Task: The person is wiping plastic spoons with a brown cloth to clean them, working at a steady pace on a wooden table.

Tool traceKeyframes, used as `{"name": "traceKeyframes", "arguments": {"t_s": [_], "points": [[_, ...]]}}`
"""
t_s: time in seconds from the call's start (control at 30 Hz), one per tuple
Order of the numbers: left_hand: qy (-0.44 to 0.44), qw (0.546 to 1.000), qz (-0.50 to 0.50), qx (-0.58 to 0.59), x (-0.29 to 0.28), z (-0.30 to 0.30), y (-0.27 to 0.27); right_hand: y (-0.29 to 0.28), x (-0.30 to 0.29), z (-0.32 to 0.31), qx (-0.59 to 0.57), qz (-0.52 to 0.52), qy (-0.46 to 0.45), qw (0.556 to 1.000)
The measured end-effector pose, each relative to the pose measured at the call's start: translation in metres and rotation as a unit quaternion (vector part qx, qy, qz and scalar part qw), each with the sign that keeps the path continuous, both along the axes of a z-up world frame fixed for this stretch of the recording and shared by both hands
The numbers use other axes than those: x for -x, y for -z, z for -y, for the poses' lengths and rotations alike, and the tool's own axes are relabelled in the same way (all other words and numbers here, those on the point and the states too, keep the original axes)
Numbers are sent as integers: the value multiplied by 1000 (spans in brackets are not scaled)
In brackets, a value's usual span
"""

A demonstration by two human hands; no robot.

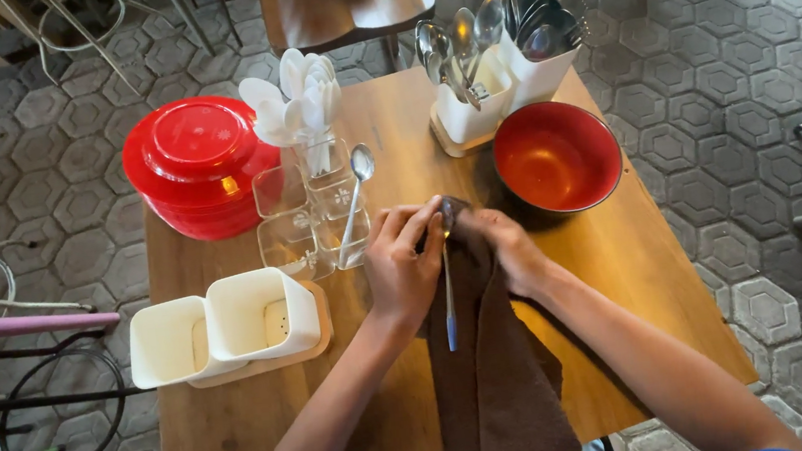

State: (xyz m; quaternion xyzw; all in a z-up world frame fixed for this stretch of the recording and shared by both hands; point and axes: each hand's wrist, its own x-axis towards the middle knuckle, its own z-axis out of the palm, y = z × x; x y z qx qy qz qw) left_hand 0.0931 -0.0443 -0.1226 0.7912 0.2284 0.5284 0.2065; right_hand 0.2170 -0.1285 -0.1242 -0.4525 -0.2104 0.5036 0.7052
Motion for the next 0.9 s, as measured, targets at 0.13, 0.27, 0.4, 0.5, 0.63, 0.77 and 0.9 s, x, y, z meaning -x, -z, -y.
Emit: {"name": "traceKeyframes", "arguments": {"t_s": [0.13,0.27,0.4,0.5,0.63,0.77,0.9], "points": [[-1,1000,4,-1,-1,2,6,87,-29,-15,2,139,-12,990],[32,999,10,39,-5,20,5,38,-15,-16,-15,201,59,978],[49,997,0,53,-7,31,16,30,-22,-9,-22,299,92,950],[23,997,-19,69,-5,28,23,61,-33,-11,-19,308,114,945],[9,996,-38,82,-4,29,29,50,-26,-13,-16,324,127,937],[-9,992,-39,120,-5,31,32,26,-22,-10,-3,328,104,939],[-6,989,-50,138,-4,29,35,22,-23,-12,-24,333,67,940]]}}
